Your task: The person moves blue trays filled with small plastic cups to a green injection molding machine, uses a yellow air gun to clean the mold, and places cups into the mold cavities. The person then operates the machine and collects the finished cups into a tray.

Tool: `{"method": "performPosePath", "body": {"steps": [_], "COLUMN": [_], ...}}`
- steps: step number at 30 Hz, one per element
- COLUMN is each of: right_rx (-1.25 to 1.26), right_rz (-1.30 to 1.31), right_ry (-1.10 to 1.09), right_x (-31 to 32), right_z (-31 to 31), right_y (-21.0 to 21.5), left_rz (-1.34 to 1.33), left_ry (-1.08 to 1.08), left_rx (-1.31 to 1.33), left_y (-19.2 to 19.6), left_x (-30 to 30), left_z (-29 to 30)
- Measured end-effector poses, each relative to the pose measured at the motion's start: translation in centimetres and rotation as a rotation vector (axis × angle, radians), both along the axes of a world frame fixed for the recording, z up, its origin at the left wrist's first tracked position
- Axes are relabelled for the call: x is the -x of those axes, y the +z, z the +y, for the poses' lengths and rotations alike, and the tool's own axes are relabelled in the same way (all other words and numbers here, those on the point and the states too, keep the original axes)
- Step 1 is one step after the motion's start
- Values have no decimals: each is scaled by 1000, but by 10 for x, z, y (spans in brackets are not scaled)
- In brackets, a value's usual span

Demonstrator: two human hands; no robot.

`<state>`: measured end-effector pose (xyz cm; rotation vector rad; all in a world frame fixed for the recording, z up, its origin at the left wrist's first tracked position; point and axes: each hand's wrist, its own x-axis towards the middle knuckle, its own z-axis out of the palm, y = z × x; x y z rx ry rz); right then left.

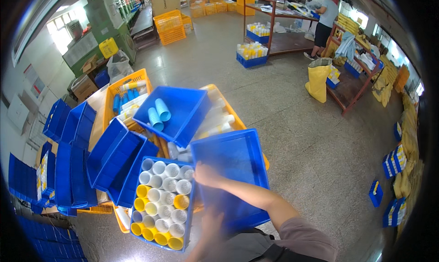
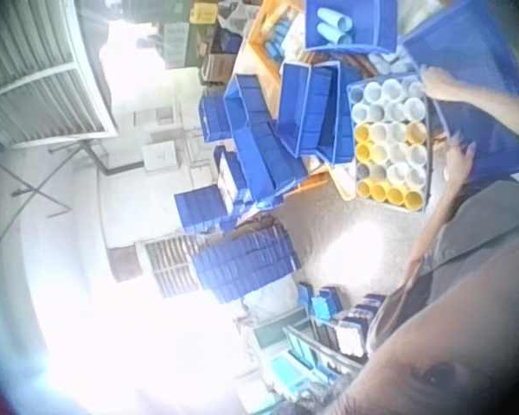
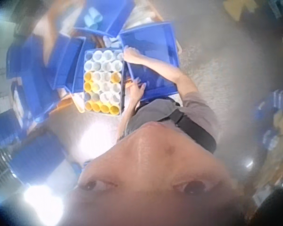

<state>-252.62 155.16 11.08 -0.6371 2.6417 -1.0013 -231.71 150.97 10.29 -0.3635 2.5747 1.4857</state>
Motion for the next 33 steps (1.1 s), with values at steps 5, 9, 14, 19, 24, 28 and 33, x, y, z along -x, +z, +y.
{"method": "performPosePath", "body": {"steps": [5,9,14,19,24,28,33], "right_rx": [-46,-11,41,37,18,-108,-295], "right_rz": [41,207,276,243,172,188,426], "right_ry": [-16,-30,-72,-51,-12,292,194], "right_x": [-1,-3,-6,-5,-1,11,17], "right_z": [-3,-6,-4,-3,1,19,13], "right_y": [-8,-23,-30,-29,-19,8,51], "left_rz": [161,333,-18,-21,-115,92,-139], "left_ry": [139,303,284,271,174,31,36], "left_rx": [420,663,213,318,407,608,360], "left_y": [16,14,-22,-34,-23,-5,22], "left_x": [5,9,4,3,8,4,-2], "left_z": [25,14,-5,0,-2,0,0]}}
